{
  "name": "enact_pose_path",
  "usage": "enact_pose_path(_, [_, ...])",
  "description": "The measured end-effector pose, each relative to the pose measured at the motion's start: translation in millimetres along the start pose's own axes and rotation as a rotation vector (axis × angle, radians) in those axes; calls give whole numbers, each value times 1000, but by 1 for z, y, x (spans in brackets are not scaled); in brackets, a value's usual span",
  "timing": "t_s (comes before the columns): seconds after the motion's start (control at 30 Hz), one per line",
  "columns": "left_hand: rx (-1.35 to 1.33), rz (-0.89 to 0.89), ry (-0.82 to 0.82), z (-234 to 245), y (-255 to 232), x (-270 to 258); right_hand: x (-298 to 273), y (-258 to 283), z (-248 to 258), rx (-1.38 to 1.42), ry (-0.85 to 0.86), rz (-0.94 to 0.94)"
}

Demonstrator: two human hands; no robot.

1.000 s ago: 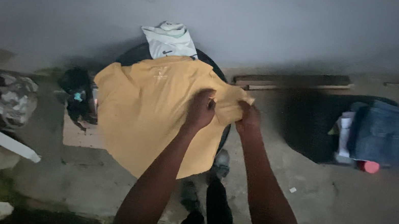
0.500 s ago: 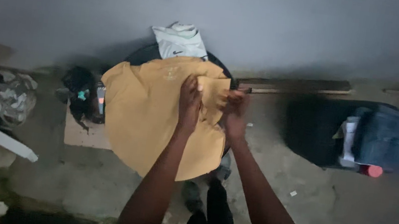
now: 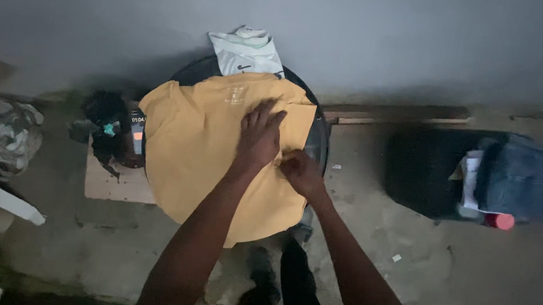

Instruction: The recorder folds a pair of blue jeans and a yellow t-shirt.

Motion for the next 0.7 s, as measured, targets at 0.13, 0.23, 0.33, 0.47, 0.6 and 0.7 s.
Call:
enact_pose_path(0.13, [-101, -116, -168, 25, 4, -7, -14, 61, 28, -132, -358, 28])
enact_pose_path(0.23, [-261, -133, -211, 61, 13, -13, -10, 123, 28, -91, -461, 130])
enact_pose_path(0.33, [-322, -117, -267, 96, 43, -22, 7, 179, 14, -32, -505, 240])
enact_pose_path(0.47, [-373, 26, -391, 151, 120, -49, 42, 193, -63, 155, -410, 181])
enact_pose_path(0.6, [-519, 290, -405, 144, 258, -78, 67, 235, -112, 79, -413, 131])
enact_pose_path(0.7, [-492, 329, -417, 132, 367, -113, 82, 250, -157, 141, -453, 201])
Point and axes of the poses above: each hand's wrist, its own x-axis towards the middle knuckle, its own z-axis out of the back of the hand, y = z × x, the point moved 6 cm from there along x, towards the middle knuckle, and after that the axes turned 11 degrees about -x, right-handed, at the moved point
